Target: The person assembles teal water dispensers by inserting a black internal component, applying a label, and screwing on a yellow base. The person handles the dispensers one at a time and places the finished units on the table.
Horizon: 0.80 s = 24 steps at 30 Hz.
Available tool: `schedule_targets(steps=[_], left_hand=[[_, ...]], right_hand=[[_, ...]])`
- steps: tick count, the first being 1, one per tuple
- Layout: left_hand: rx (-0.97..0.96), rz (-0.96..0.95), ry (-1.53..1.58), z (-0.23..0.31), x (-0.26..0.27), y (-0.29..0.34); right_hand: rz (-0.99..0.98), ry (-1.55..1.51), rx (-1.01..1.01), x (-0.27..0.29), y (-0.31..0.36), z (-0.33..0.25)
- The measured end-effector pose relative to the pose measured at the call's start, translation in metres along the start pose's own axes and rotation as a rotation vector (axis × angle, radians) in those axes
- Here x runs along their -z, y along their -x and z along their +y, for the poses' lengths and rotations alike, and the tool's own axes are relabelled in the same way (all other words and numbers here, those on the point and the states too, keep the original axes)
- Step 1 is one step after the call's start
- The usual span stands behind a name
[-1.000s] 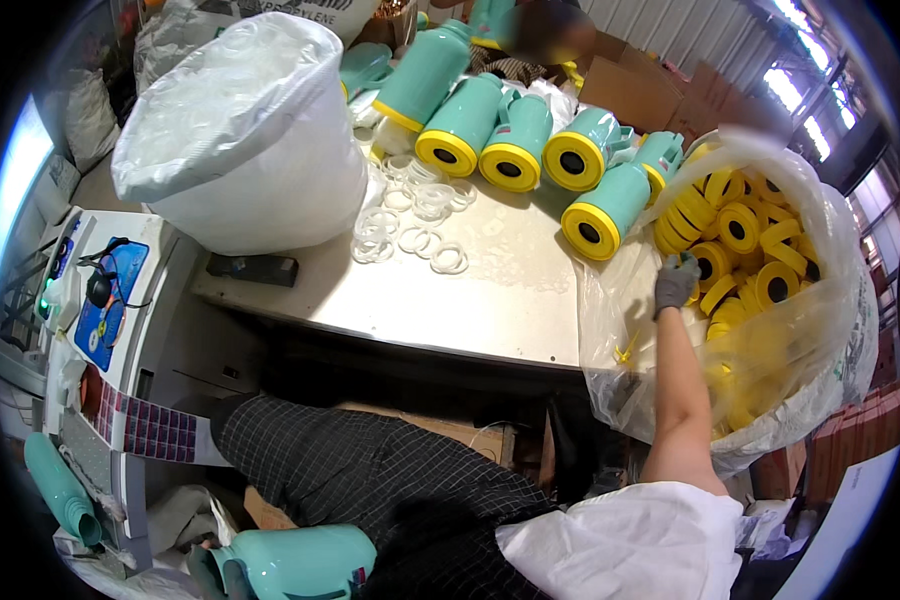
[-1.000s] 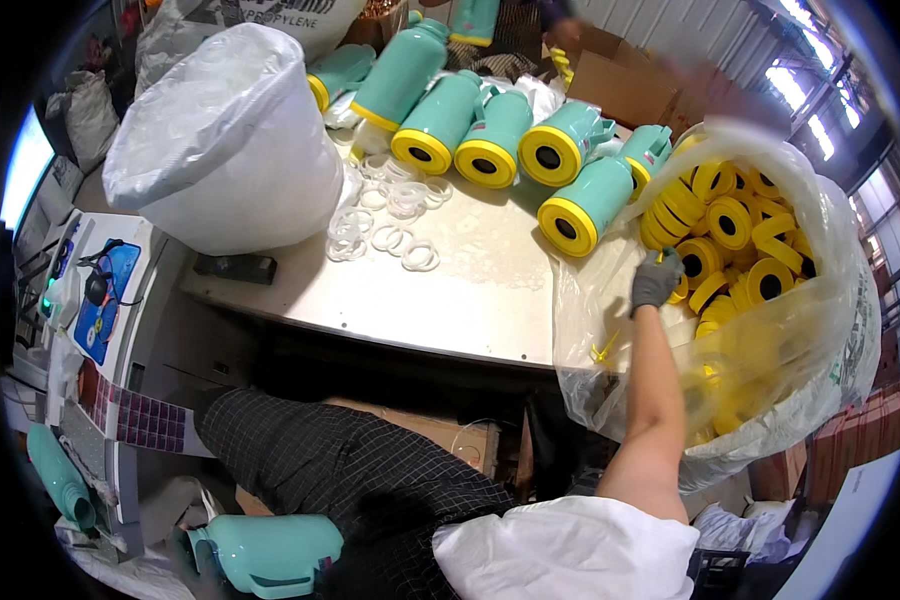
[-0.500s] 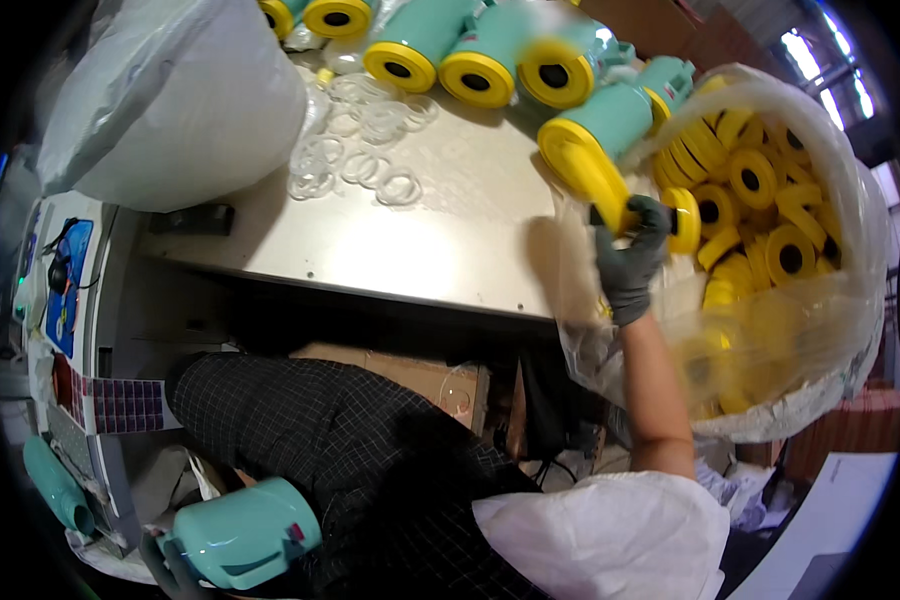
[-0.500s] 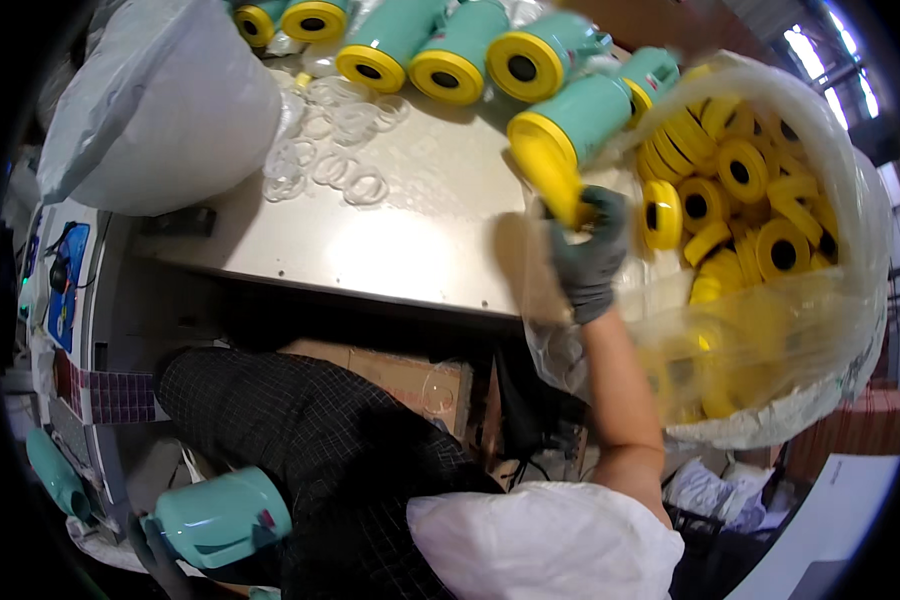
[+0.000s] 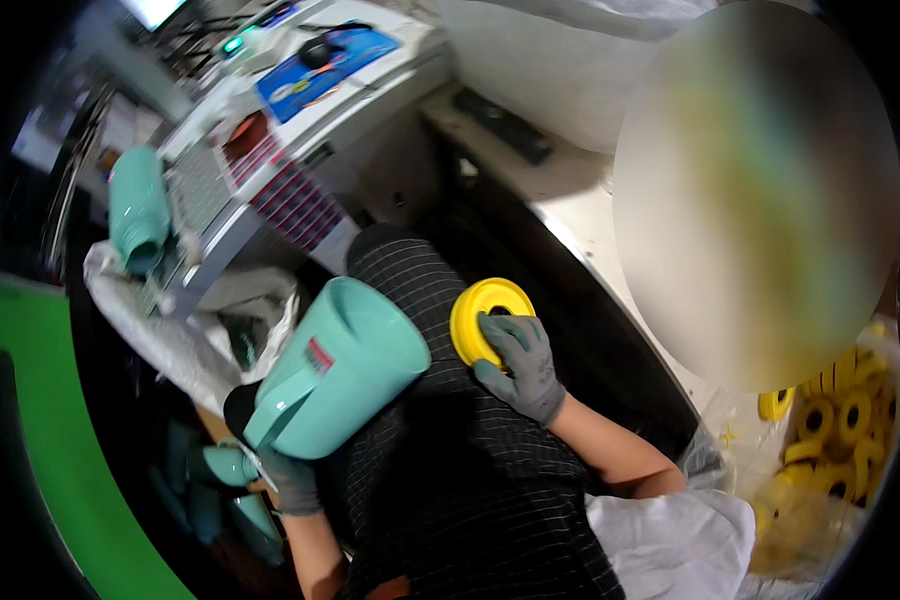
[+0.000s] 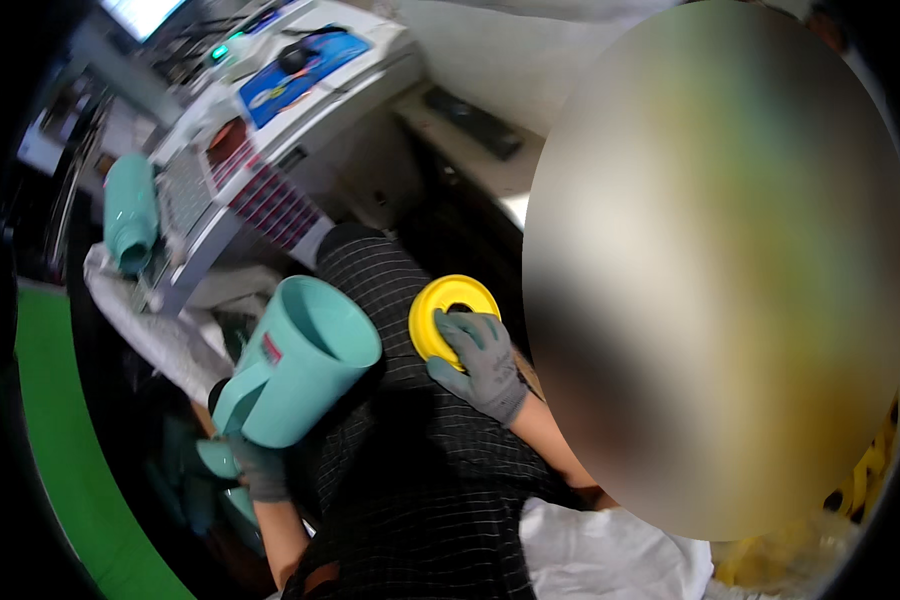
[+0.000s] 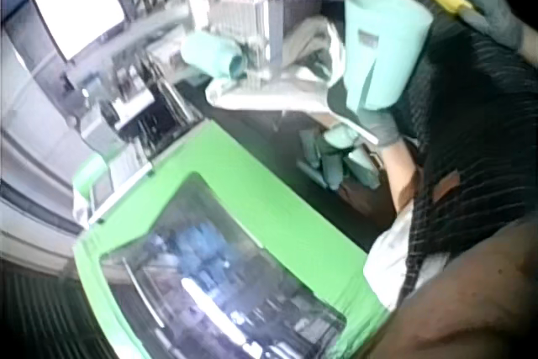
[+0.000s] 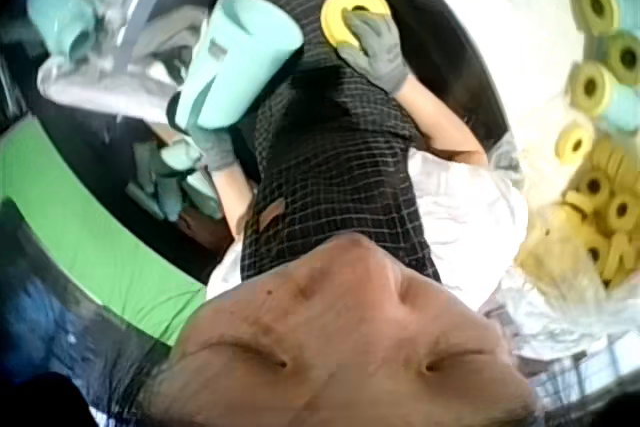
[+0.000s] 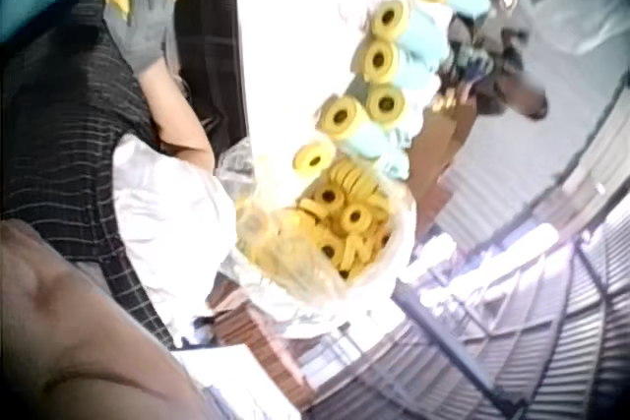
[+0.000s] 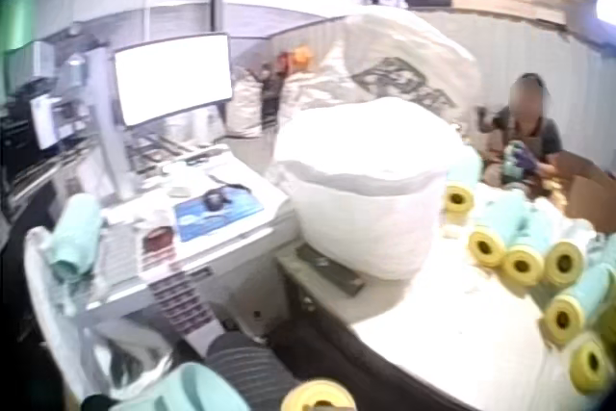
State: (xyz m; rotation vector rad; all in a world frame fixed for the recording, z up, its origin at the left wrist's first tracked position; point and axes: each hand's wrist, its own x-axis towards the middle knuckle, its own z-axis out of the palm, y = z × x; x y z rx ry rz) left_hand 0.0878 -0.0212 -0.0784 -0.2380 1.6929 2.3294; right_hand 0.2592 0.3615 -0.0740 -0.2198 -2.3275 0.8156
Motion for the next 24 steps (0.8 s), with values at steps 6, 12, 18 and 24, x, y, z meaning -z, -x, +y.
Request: schedule_targets(steps=[6,12,18,24], left_hand=[[0.061,-0.055,0.081,-0.023,-0.016,0.012],[0.043,-0.186,0.049,-0.037,-0.038,0.019],[-0.064,-0.247,-0.489,-0.043,-0.032,0.02],[-0.011,-0.135,0.054,-0.034,-0.054,0.025]], right_hand=[[0.153,-0.41,-0.737,-0.024,-0.036,0.028],[-0.004,-0.335,0.077,0.012,-0.101,-0.059],[-0.082,-0.327,0.21,0.017,-0.087,-0.058],[-0.076,-0.309,0.143,0.017,-0.086,-0.07]])
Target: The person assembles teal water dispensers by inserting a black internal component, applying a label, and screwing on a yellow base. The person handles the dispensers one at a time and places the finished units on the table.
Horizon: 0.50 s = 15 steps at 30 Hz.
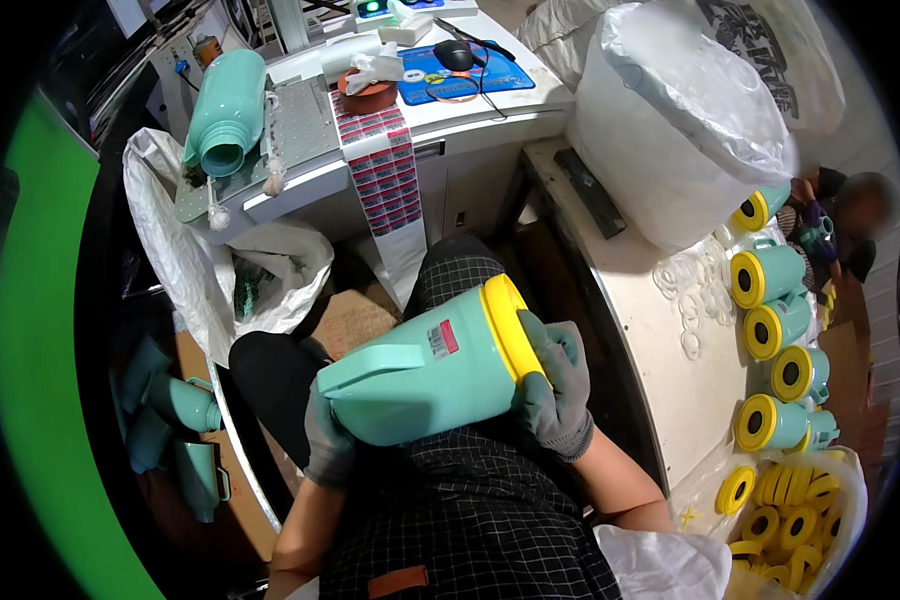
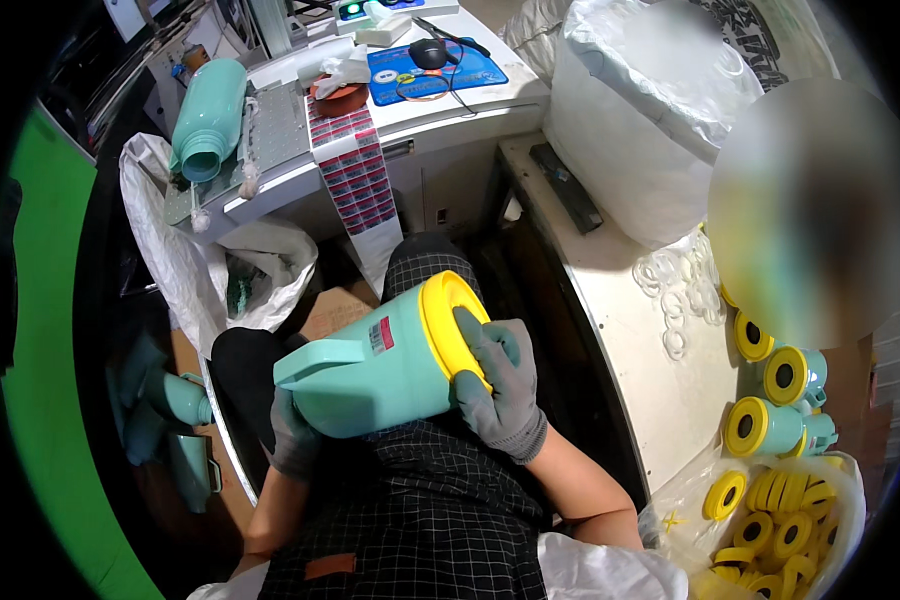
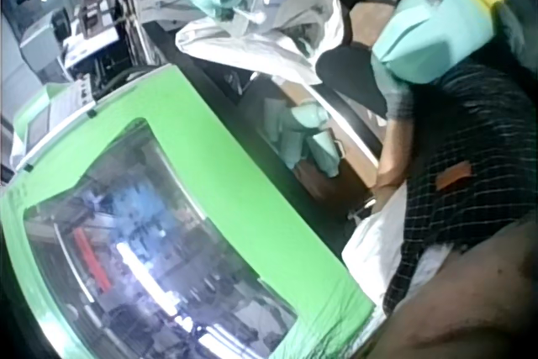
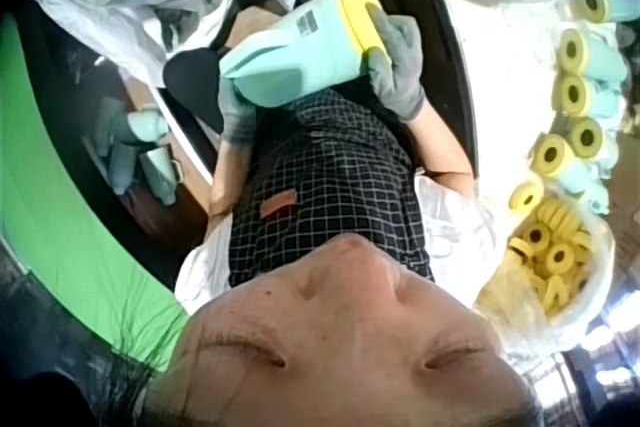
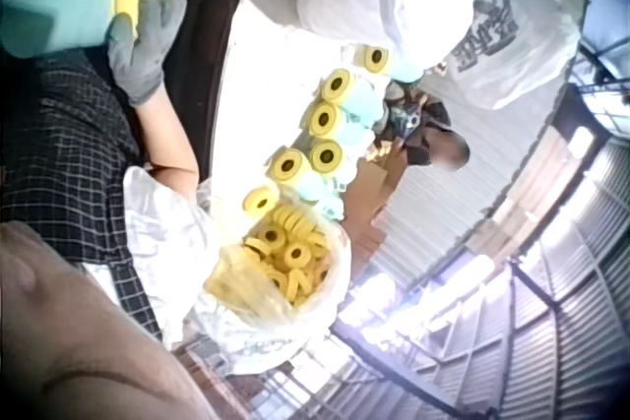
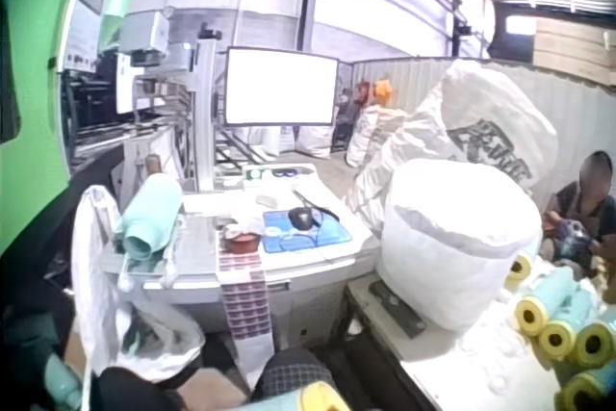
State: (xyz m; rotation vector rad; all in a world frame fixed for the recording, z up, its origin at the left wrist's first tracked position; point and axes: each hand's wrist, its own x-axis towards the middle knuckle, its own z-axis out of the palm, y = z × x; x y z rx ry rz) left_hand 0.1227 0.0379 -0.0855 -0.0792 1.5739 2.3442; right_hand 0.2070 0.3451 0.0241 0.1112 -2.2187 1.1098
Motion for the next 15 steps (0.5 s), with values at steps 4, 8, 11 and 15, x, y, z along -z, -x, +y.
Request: schedule_targets(steps=[4,8,11,15], left_hand=[[-0.229,0.016,-0.257,0.017,-0.021,-0.002],[-0.227,0.091,-0.293,0.027,-0.037,-0.007],[-0.284,0.136,-0.287,0.046,-0.053,-0.012],[-0.825,0.021,-0.974,0.077,-0.091,-0.022]], right_hand=[[0.047,-0.064,-0.124,0.0,-0.004,-0.003],[0.135,-0.176,-0.196,0.011,0.004,0.009],[0.218,-0.129,-0.165,0.016,-0.004,0.001],[0.339,-0.297,-0.521,0.031,0.012,0.027]])
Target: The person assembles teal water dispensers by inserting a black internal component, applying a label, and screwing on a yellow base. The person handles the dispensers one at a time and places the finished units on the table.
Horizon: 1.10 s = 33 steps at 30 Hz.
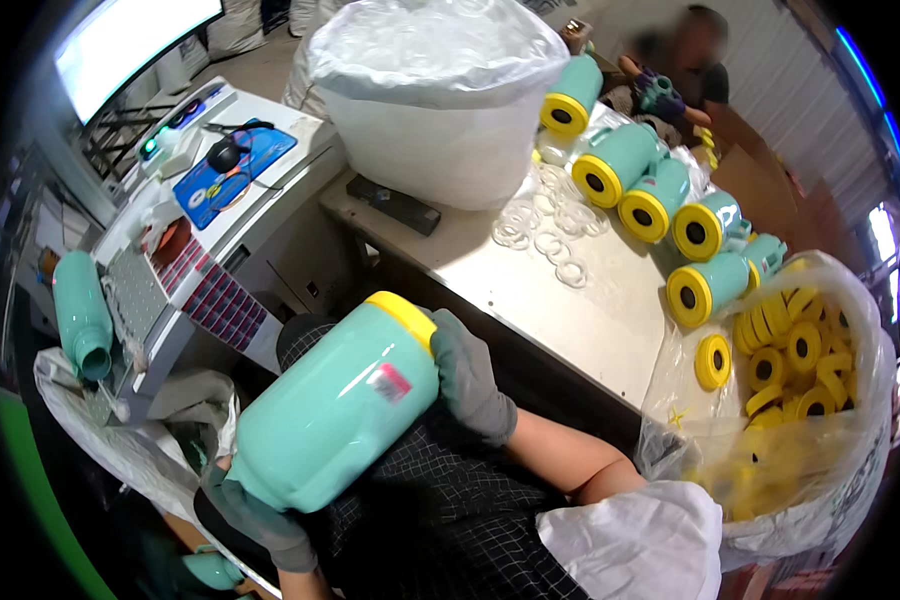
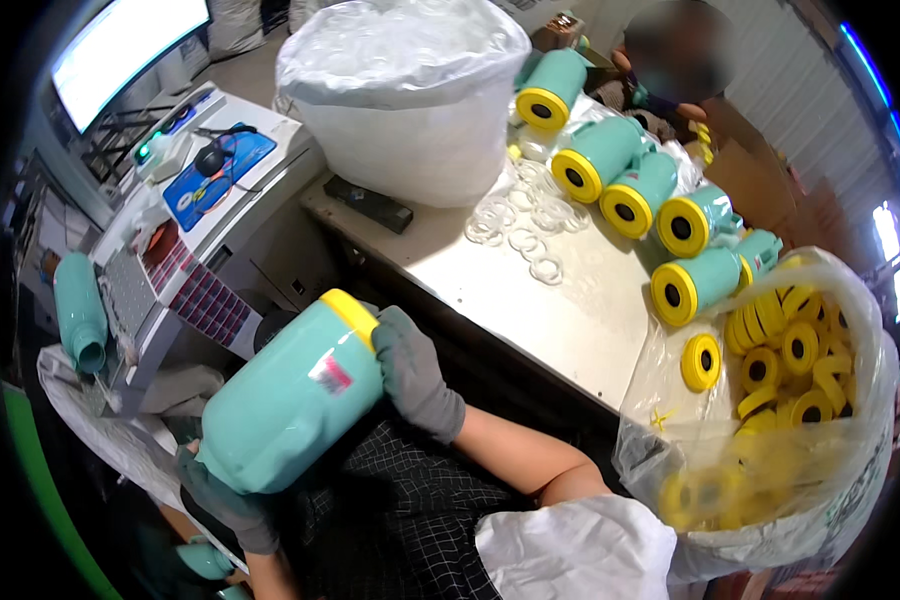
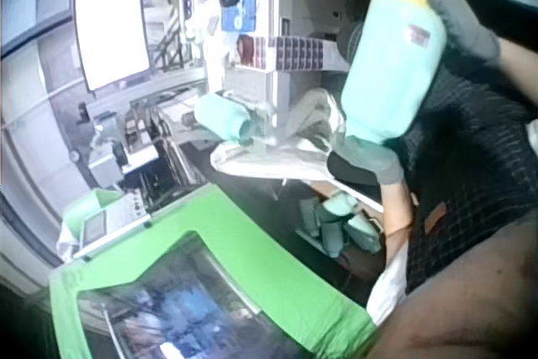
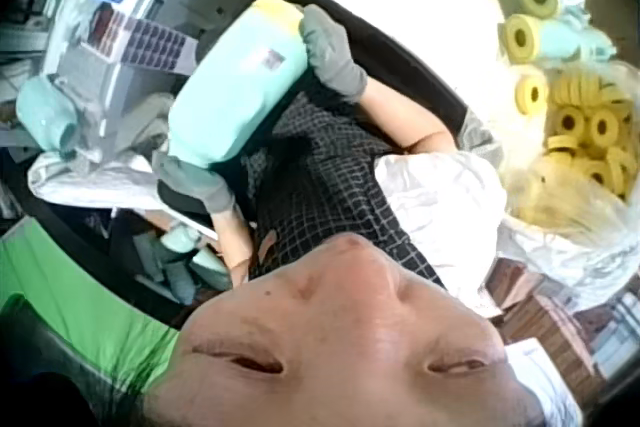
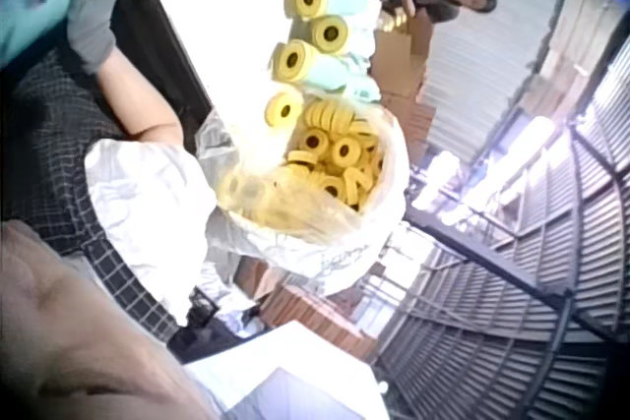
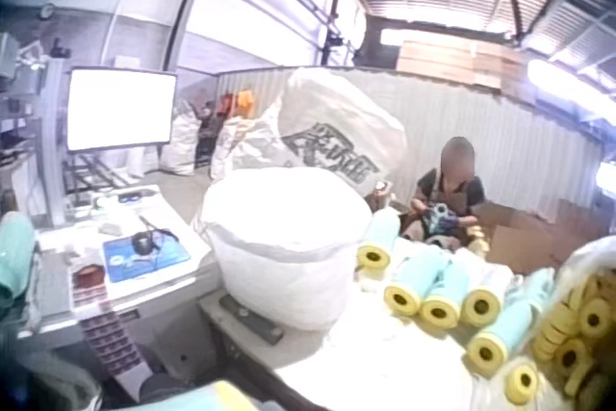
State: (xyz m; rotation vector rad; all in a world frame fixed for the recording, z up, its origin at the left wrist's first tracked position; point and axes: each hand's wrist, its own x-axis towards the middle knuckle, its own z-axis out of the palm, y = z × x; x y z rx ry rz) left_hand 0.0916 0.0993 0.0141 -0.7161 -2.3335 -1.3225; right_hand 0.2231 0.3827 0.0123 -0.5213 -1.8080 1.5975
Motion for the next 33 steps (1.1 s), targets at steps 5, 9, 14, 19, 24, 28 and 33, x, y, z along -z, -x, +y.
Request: schedule_targets(steps=[5,9,14,19,24,28,33], left_hand=[[-0.592,-0.35,0.22,0.074,-0.019,-0.029],[-0.532,-0.293,0.529,0.076,-0.066,-0.021],[-0.472,-0.46,0.228,0.095,-0.072,-0.021],[-0.446,-0.614,0.146,0.099,-0.094,-0.017],[-0.216,-0.758,0.094,0.085,-0.095,-0.01],[-0.123,-0.774,0.053,0.047,-0.09,0.009],[-0.201,-0.818,0.026,0.007,-0.079,0.016]], right_hand=[[0.129,-0.397,-0.455,0.055,0.011,0.033],[0.247,-0.531,0.124,0.126,-0.012,0.047],[0.431,-1.362,0.192,0.268,-0.174,0.004],[1.01,-1.35,0.14,0.36,-0.272,0.019],[0.769,-0.036,0.169,0.228,-0.144,0.053],[0.862,0.384,0.047,0.24,0.072,0.053],[1.002,1.5,-0.713,0.336,0.223,0.003]])
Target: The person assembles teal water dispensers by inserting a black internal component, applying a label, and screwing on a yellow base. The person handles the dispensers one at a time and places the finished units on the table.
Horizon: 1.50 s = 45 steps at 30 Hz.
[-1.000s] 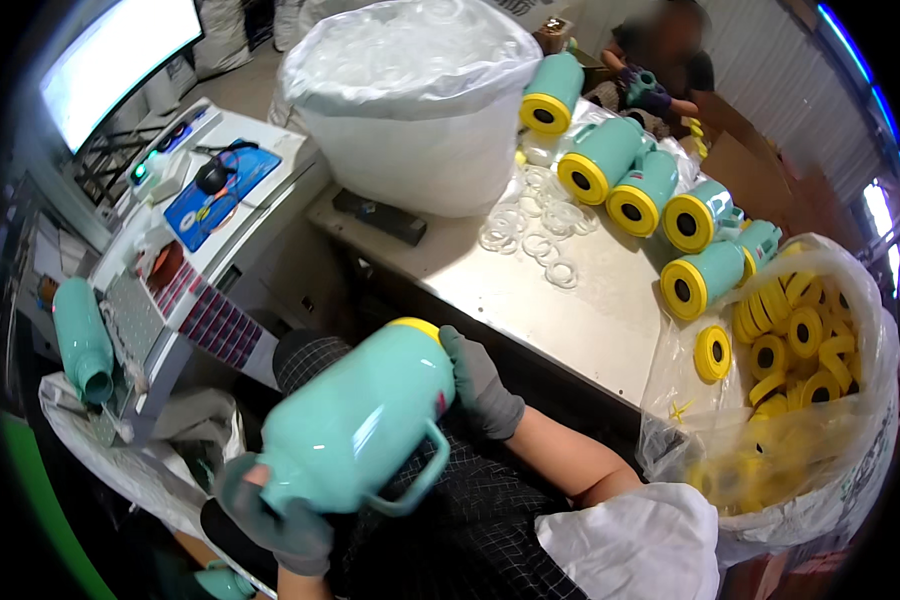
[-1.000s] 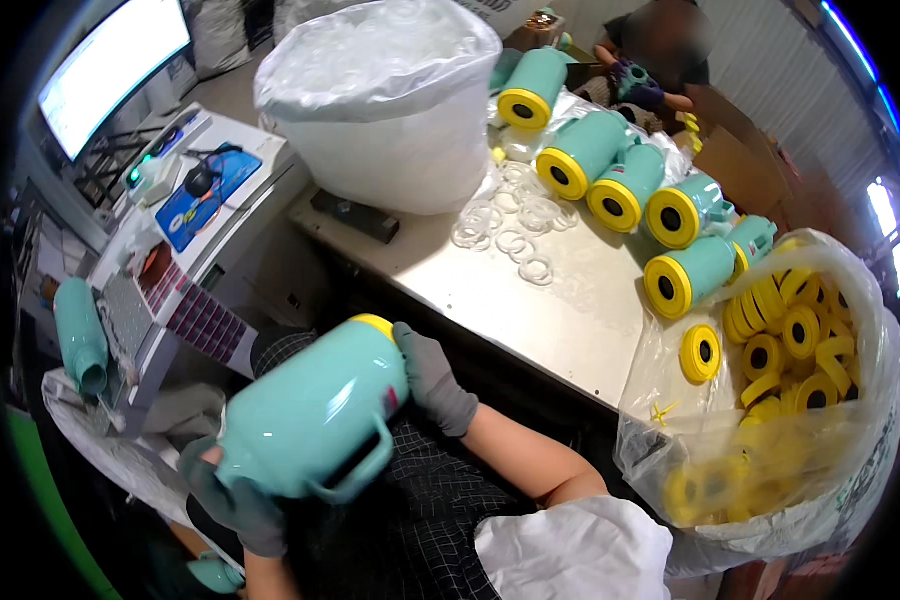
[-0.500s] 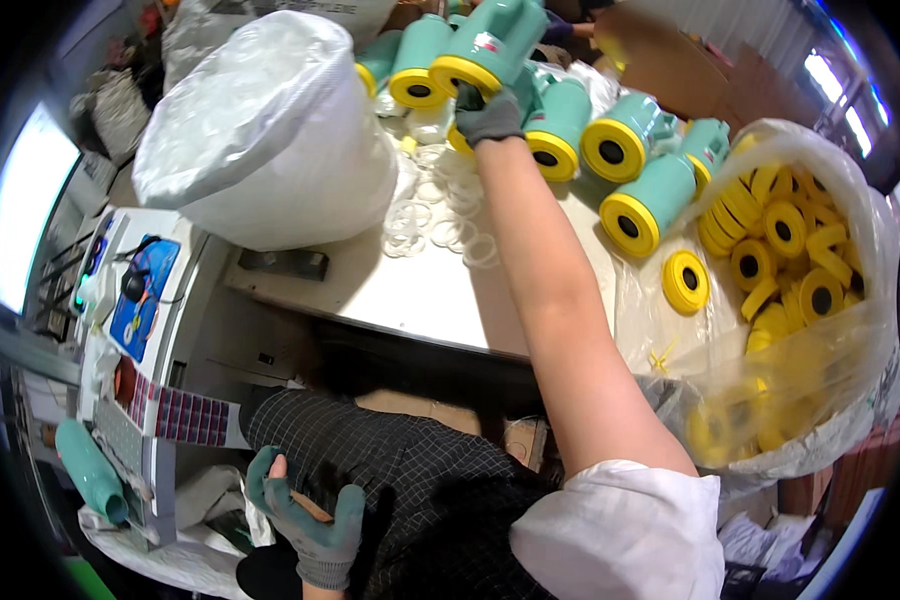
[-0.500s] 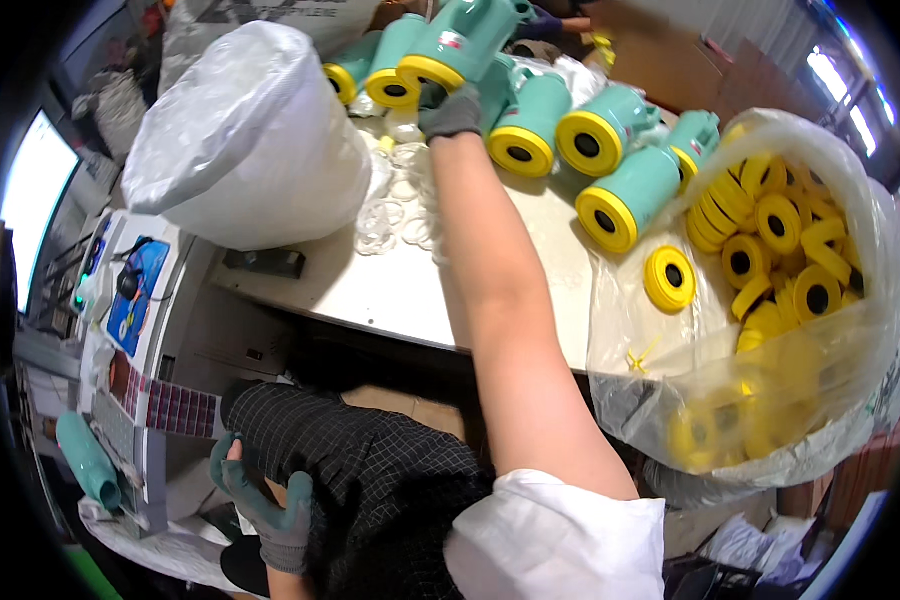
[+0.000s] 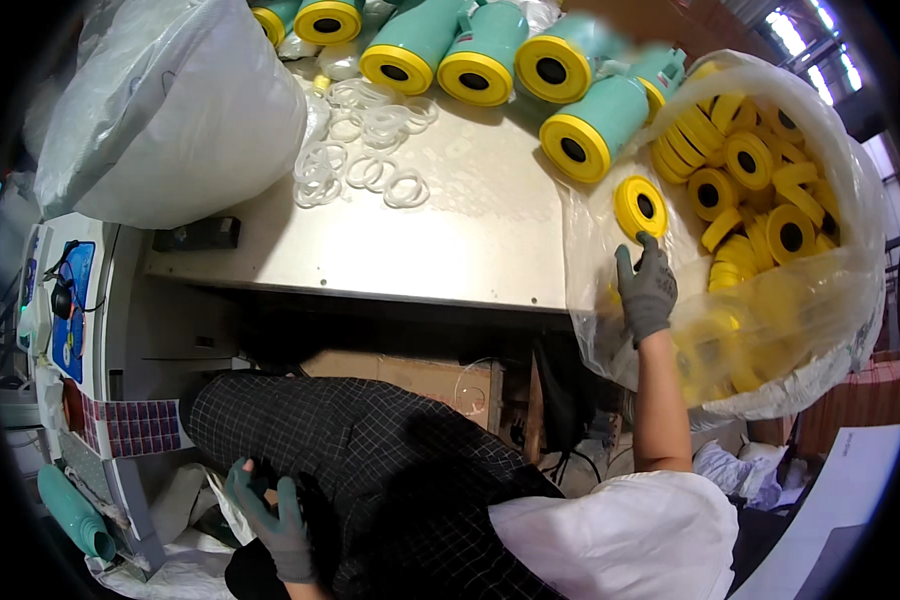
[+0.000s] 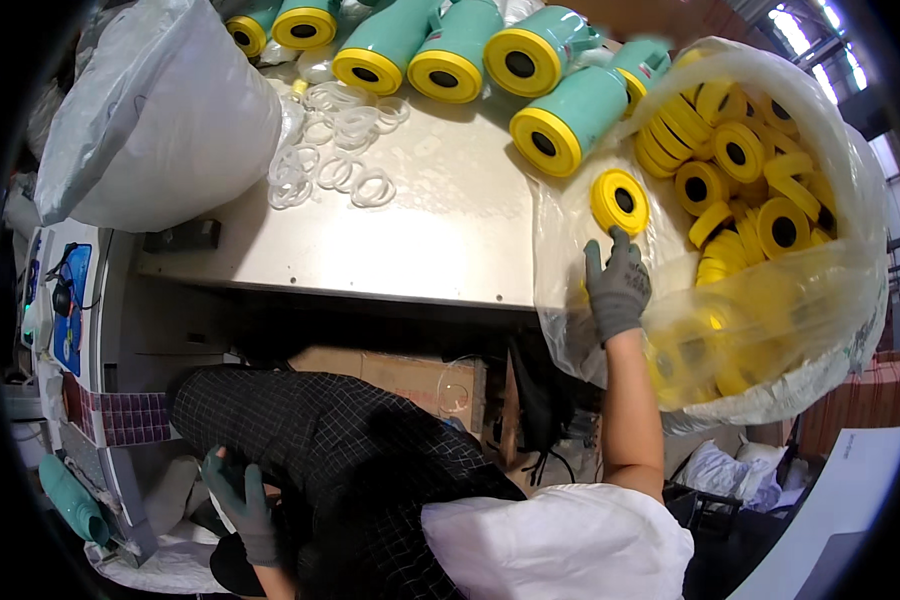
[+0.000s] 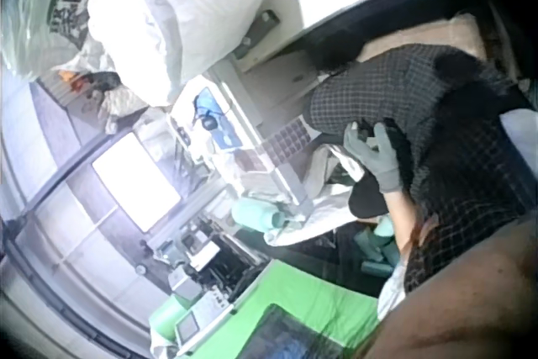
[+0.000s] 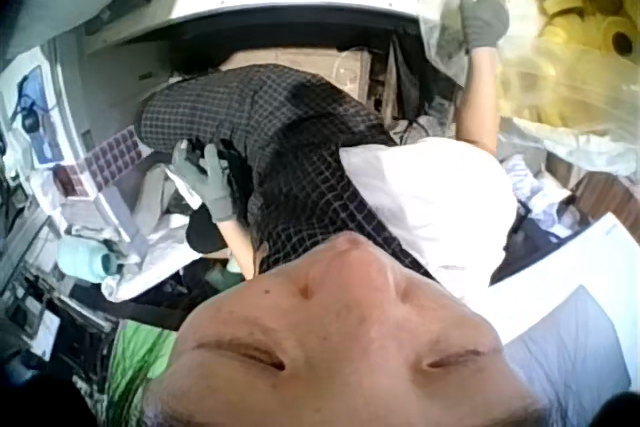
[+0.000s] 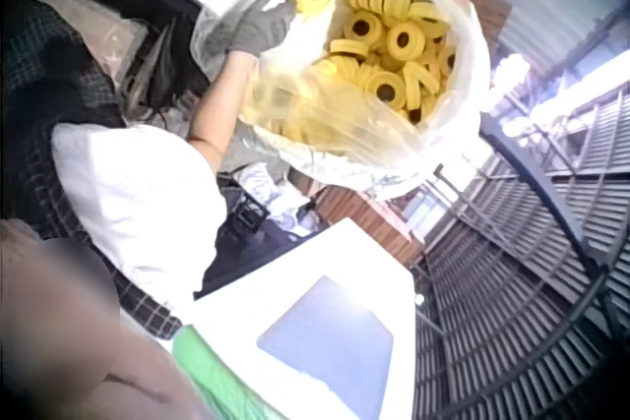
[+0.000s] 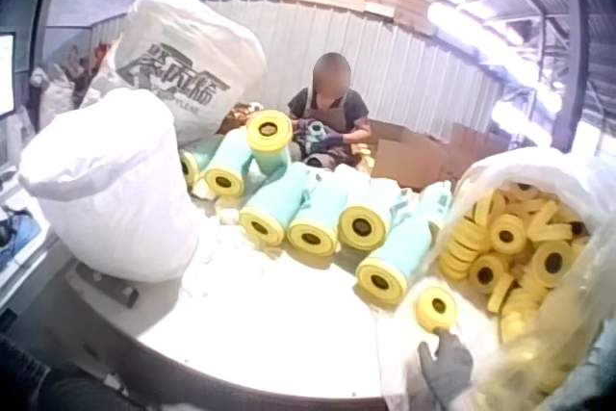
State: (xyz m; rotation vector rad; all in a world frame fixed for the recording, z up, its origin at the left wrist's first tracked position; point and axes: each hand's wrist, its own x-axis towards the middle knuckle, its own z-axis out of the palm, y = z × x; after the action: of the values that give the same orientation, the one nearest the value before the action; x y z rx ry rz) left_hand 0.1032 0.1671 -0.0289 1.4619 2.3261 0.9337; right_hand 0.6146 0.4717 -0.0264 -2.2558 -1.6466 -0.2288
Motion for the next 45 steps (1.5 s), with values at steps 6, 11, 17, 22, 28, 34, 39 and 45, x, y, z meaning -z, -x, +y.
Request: schedule_targets(steps=[6,11,17,22,28,34,39,45], left_hand=[[-0.063,0.002,0.16,0.053,0.003,-0.024],[-0.012,0.148,0.002,0.022,0.012,0.017],[0.016,0.197,0.009,0.036,0.034,0.022],[0.004,0.305,-0.035,0.021,0.022,0.049],[-0.071,0.406,-0.137,0.01,0.007,0.067],[0.179,0.467,-0.025,0.001,0.014,0.089],[0.21,0.694,-0.169,-0.015,0.034,0.123],[0.792,1.068,-0.379,-0.098,0.05,0.235]], right_hand=[[-0.311,0.039,-0.068,-0.024,-0.014,0.041],[0.18,-0.579,0.429,0.034,-0.012,-0.119],[0.709,-1.278,0.865,0.122,-0.006,-0.258],[1.009,-1.327,1.105,0.193,-0.002,-0.32],[0.692,-1.595,0.994,0.248,0.044,-0.502],[0.396,-1.964,1.118,0.206,0.131,-0.528],[-0.425,-1.86,1.254,0.107,0.225,-0.512],[-0.944,-1.398,1.487,0.044,0.31,-0.449]])
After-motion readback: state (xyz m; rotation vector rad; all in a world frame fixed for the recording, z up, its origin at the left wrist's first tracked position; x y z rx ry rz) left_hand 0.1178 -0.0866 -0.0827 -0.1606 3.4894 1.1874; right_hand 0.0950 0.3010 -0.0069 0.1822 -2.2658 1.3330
